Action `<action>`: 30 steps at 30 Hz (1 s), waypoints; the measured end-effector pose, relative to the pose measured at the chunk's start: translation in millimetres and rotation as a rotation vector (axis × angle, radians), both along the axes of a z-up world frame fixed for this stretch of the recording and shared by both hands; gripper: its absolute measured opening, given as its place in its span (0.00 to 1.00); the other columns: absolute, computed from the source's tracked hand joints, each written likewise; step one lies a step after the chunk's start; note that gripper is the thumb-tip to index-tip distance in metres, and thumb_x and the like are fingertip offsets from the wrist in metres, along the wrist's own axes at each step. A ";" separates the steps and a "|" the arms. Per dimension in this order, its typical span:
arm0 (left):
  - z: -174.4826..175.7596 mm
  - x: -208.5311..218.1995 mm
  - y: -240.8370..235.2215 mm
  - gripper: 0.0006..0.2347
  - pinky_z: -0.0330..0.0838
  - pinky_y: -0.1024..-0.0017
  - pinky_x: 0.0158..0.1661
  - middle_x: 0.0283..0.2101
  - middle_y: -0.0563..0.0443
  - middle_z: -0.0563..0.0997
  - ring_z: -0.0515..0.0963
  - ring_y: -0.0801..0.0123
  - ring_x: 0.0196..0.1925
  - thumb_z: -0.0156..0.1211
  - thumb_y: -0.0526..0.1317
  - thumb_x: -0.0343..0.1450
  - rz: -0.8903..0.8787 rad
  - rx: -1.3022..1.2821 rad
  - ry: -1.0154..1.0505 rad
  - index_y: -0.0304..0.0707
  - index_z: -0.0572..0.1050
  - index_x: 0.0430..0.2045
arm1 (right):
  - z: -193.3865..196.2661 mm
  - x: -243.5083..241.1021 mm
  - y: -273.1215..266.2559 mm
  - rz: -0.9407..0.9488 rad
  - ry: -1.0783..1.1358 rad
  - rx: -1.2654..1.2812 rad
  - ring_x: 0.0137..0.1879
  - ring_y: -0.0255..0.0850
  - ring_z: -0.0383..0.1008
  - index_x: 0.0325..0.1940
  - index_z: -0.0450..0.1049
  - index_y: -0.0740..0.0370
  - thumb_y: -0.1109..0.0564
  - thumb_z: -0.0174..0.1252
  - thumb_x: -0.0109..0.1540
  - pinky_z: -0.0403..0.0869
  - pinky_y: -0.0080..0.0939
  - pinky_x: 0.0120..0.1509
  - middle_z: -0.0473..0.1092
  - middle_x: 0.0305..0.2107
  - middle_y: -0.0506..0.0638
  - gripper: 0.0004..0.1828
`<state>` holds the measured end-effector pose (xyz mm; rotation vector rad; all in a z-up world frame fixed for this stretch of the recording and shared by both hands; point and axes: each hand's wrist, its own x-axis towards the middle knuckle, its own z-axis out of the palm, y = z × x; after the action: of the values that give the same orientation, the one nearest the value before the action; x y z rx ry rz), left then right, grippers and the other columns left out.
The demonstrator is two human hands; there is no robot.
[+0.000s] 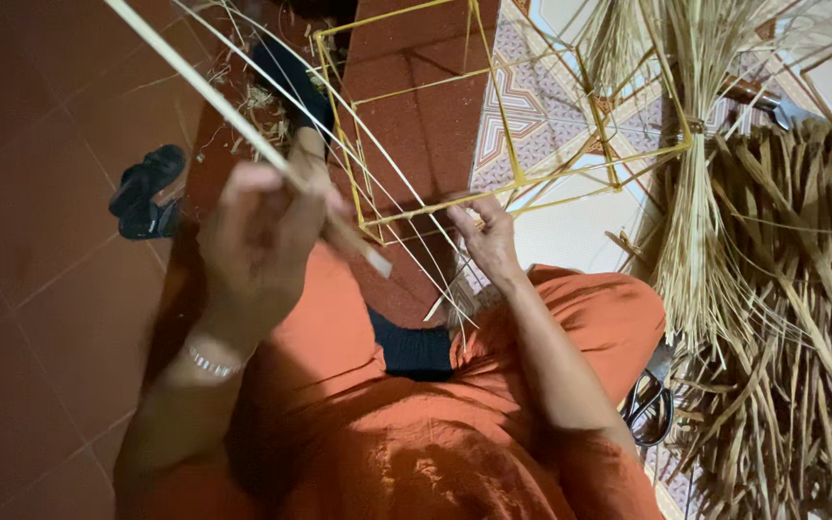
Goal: The person sits on the floor and weaves thin dried palm leaves into a rectangular basket frame. They repeatedly thread and pull the leaves through the frame to build up the basket walls.
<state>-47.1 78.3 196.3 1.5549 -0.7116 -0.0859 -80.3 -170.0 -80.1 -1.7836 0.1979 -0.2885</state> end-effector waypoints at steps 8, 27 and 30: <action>-49.6 64.8 -44.1 0.01 0.85 0.77 0.31 0.36 0.43 0.79 0.85 0.69 0.34 0.48 0.27 0.83 0.176 0.009 -0.389 0.28 0.66 0.47 | -10.1 -25.0 -1.4 -0.022 0.131 0.374 0.32 0.28 0.71 0.47 0.76 0.64 0.59 0.61 0.65 0.71 0.30 0.35 0.75 0.29 0.43 0.08; -159.6 65.4 -101.9 0.04 0.69 0.73 0.09 0.24 0.52 0.81 0.77 0.71 0.11 0.57 0.33 0.72 -0.023 0.475 0.376 0.32 0.69 0.34 | -5.8 -30.4 -11.4 0.069 0.132 0.399 0.39 0.29 0.73 0.45 0.77 0.67 0.59 0.61 0.66 0.73 0.30 0.45 0.75 0.38 0.43 0.07; -161.5 67.5 -100.9 0.04 0.69 0.74 0.10 0.23 0.49 0.79 0.78 0.71 0.11 0.57 0.34 0.74 -0.031 0.543 0.383 0.31 0.71 0.34 | -11.2 -28.8 -14.0 0.084 0.173 0.433 0.38 0.29 0.73 0.45 0.77 0.66 0.59 0.61 0.66 0.74 0.30 0.45 0.76 0.33 0.44 0.07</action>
<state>20.5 -22.6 34.8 1.9658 -0.4214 -0.6267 -109.1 -184.0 -91.3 -1.3818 0.2848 -0.0249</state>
